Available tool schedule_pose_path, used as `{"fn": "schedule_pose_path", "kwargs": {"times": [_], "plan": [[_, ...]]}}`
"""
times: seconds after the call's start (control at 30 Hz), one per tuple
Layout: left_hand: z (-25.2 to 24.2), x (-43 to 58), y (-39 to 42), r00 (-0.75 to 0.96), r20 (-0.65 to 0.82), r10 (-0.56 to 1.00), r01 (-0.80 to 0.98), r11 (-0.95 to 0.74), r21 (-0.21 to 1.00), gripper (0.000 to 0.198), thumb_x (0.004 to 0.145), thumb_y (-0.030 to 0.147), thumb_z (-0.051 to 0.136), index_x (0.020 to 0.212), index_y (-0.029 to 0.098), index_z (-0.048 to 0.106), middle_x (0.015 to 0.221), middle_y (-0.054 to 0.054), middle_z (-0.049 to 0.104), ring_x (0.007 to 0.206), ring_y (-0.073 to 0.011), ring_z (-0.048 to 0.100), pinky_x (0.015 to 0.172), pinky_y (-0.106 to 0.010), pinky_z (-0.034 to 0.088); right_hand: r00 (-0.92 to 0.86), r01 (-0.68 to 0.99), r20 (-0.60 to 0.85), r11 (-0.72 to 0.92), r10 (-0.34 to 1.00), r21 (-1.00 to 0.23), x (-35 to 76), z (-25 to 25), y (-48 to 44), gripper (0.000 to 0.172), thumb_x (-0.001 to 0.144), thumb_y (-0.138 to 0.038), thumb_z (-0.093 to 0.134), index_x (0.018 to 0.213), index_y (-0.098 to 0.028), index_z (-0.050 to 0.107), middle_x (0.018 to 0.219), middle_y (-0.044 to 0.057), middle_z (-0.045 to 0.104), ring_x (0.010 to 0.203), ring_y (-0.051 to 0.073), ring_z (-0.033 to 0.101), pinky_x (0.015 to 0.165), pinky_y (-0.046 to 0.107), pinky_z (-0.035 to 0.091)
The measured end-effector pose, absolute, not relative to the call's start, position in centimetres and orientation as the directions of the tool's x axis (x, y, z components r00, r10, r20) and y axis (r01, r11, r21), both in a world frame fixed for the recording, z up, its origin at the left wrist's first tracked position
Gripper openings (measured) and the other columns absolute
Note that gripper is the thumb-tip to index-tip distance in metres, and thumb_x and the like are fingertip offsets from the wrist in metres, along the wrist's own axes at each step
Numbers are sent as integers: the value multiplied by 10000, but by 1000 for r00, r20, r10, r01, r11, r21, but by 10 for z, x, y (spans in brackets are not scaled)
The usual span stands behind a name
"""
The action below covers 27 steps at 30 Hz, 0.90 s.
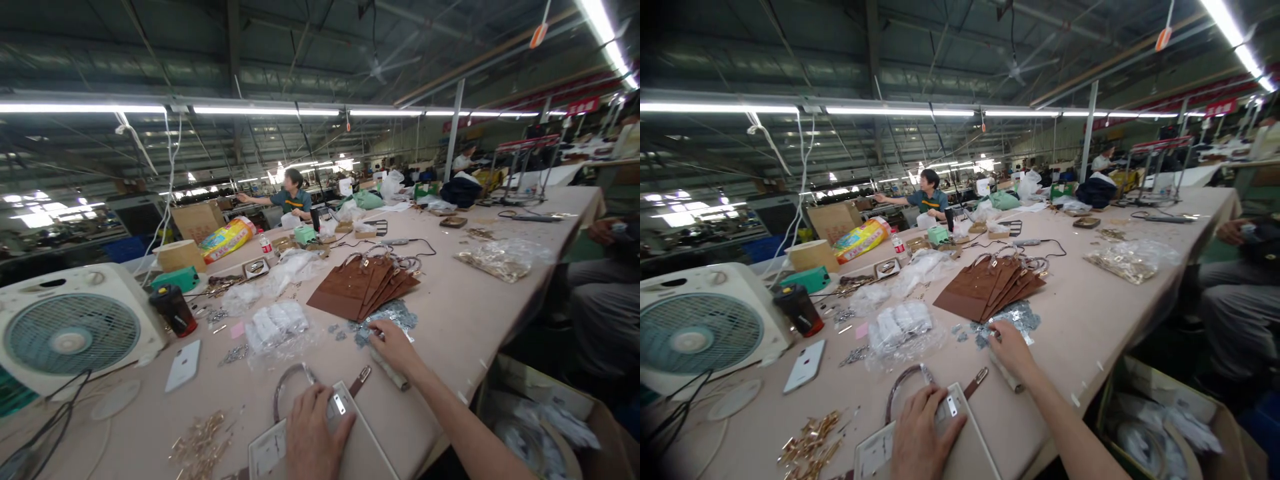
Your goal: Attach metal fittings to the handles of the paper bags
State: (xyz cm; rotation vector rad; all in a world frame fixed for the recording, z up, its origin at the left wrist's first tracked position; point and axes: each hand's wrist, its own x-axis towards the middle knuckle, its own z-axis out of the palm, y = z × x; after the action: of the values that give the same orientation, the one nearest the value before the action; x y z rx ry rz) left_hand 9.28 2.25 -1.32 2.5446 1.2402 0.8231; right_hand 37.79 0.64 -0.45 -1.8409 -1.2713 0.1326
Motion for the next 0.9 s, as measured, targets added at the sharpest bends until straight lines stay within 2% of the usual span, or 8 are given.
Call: {"fn": "schedule_pose_path", "kwargs": {"times": [0.1,0.23,0.4,0.57,0.7,0.83,0.9], "plan": [[-14,93,23,500,407,764,654,-641,401,351,842,401,735,1165,264,758,1263,-82,704,1186,-318,608,1024,-449,457,459,742,317,-161,830,-651,380,-9,18,250,854,-210,613,1059,-195,754,1068,77,711,899,210,662,901,334,507],[-16,92,23,501,406,764,651,-642,405,359,852,417,728,1176,263,753,1277,-89,696,1196,-323,602,1027,-455,460,490,756,253,-263,834,-599,379,-14,30,191,837,-191,652,985,-202,772,1095,85,707,978,222,658,899,309,476],[-17,90,25,514,405,756,650,-652,391,391,848,446,734,1198,273,751,1268,-82,703,1187,-324,617,1015,-454,481,530,744,210,-332,822,-579,383,-17,39,135,856,-188,651,878,-236,775,1036,70,716,944,218,659,803,294,447],[-16,91,25,505,440,743,657,-661,363,355,857,426,732,1179,279,760,1251,-75,708,1170,-317,630,992,-450,498,569,696,228,-315,790,-646,395,-23,39,120,860,-182,638,860,-226,750,1026,68,721,946,217,653,816,302,445],[-21,91,30,523,442,729,650,-676,347,373,854,455,739,1179,274,762,1256,-79,709,1181,-323,628,990,-466,504,604,626,268,-238,751,-743,407,-27,33,125,872,-229,609,886,-212,732,929,51,739,897,210,663,834,306,476],[-28,90,38,547,445,709,642,-697,320,414,854,528,725,1175,270,767,1251,-83,719,1161,-331,643,981,-476,519,640,558,315,-142,701,-818,415,-26,21,206,885,-280,557,956,-201,734,911,44,754,819,207,680,797,320,525],[-28,90,39,548,454,703,643,-701,308,412,869,534,706,1176,266,765,1261,-90,716,1169,-337,640,988,-483,518,665,536,344,-104,663,-837,417,-24,12,266,891,-297,538,1038,-199,737,989,61,761,838,214,689,822,344,542]]}}
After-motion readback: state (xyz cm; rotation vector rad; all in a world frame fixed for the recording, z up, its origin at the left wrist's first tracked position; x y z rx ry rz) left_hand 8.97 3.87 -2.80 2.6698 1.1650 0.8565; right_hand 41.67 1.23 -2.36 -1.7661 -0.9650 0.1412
